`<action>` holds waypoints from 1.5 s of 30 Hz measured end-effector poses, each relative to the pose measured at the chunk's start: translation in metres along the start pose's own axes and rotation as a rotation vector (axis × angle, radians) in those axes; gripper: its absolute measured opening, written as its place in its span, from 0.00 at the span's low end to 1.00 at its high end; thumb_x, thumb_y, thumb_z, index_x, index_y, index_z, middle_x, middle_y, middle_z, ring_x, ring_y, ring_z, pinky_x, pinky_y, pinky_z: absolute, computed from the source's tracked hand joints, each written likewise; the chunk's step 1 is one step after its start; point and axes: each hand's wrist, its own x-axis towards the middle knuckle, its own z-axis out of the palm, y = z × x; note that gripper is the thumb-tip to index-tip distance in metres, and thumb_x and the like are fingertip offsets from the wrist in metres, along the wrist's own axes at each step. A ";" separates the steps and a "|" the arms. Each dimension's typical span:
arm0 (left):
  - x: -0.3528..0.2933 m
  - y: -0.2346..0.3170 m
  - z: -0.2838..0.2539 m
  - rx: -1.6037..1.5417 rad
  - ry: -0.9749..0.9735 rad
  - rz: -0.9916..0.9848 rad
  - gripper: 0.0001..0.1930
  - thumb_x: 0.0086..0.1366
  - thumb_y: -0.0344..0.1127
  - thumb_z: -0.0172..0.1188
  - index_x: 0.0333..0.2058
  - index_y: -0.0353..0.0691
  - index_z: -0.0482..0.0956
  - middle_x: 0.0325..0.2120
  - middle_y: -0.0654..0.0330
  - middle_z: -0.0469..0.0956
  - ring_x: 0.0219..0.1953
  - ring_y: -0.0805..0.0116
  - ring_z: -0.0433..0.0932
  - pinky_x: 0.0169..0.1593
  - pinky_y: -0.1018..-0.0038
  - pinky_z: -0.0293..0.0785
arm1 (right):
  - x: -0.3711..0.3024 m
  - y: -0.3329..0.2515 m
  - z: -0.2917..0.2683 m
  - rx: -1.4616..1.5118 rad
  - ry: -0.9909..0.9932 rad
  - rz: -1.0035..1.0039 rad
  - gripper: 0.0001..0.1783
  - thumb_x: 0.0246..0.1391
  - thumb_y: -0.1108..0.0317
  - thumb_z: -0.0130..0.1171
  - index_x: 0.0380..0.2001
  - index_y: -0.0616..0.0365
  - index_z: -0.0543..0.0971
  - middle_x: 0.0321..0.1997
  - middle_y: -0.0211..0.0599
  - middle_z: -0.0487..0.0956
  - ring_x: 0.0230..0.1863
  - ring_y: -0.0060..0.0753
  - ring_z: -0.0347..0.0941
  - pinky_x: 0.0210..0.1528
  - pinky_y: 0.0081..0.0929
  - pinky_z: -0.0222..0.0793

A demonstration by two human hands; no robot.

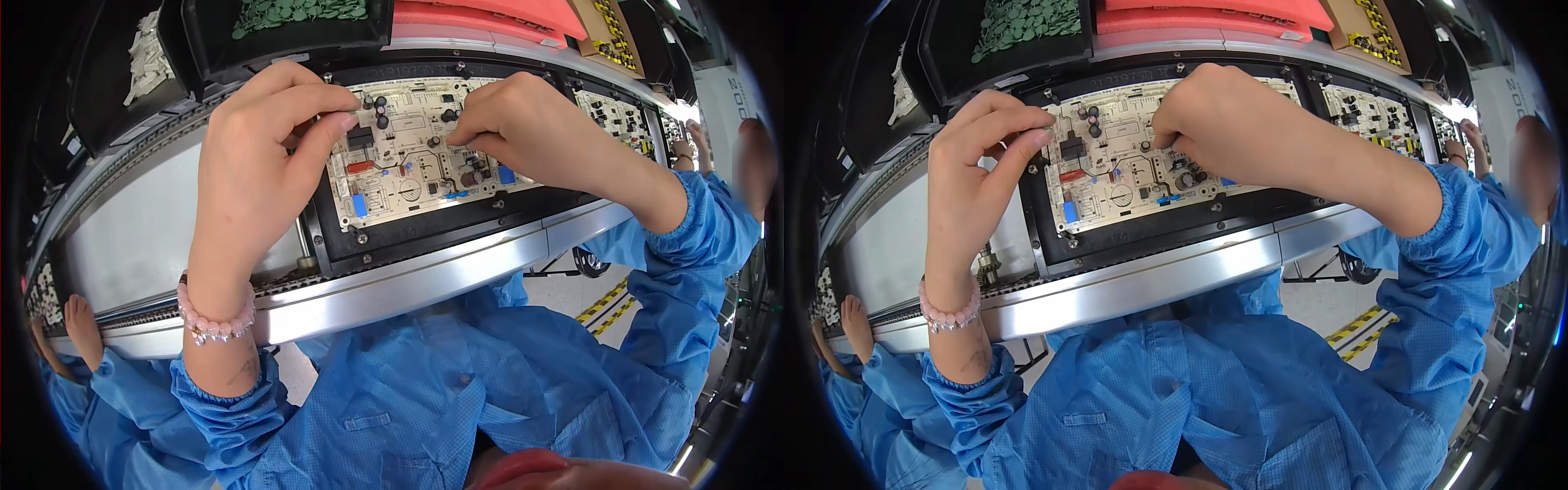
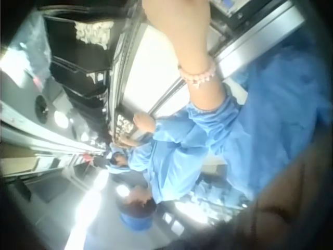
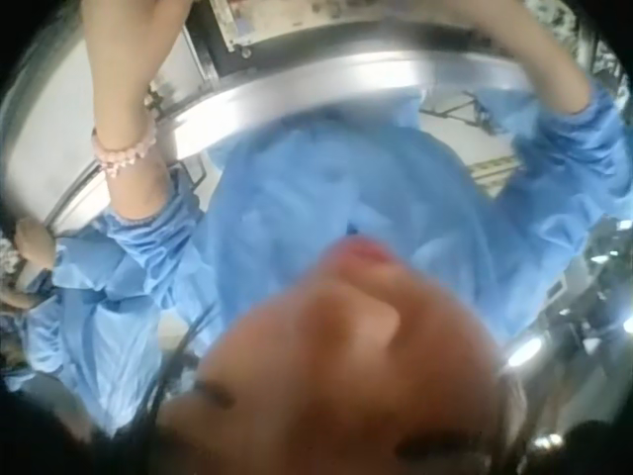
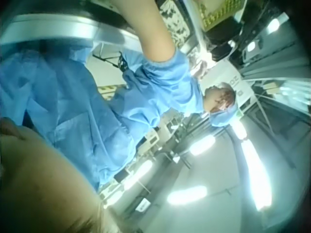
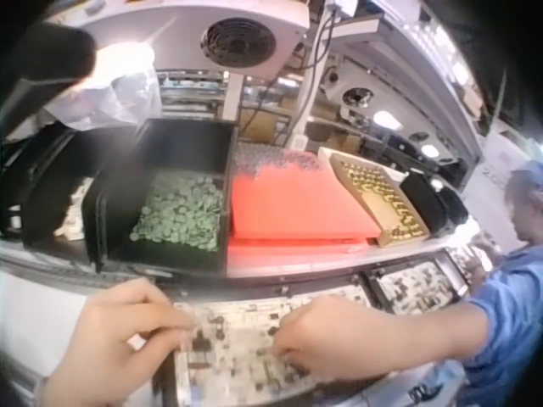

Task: Assemble electronic components onto circuit boards on a production line.

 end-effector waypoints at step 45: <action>-0.001 -0.011 -0.019 0.114 0.017 0.045 0.05 0.55 0.26 0.63 0.32 0.34 0.82 0.28 0.57 0.79 0.25 0.65 0.77 0.30 0.75 0.72 | 0.019 -0.005 -0.020 0.082 -0.299 0.200 0.10 0.49 0.80 0.53 0.37 0.64 0.76 0.32 0.43 0.81 0.37 0.41 0.79 0.41 0.35 0.73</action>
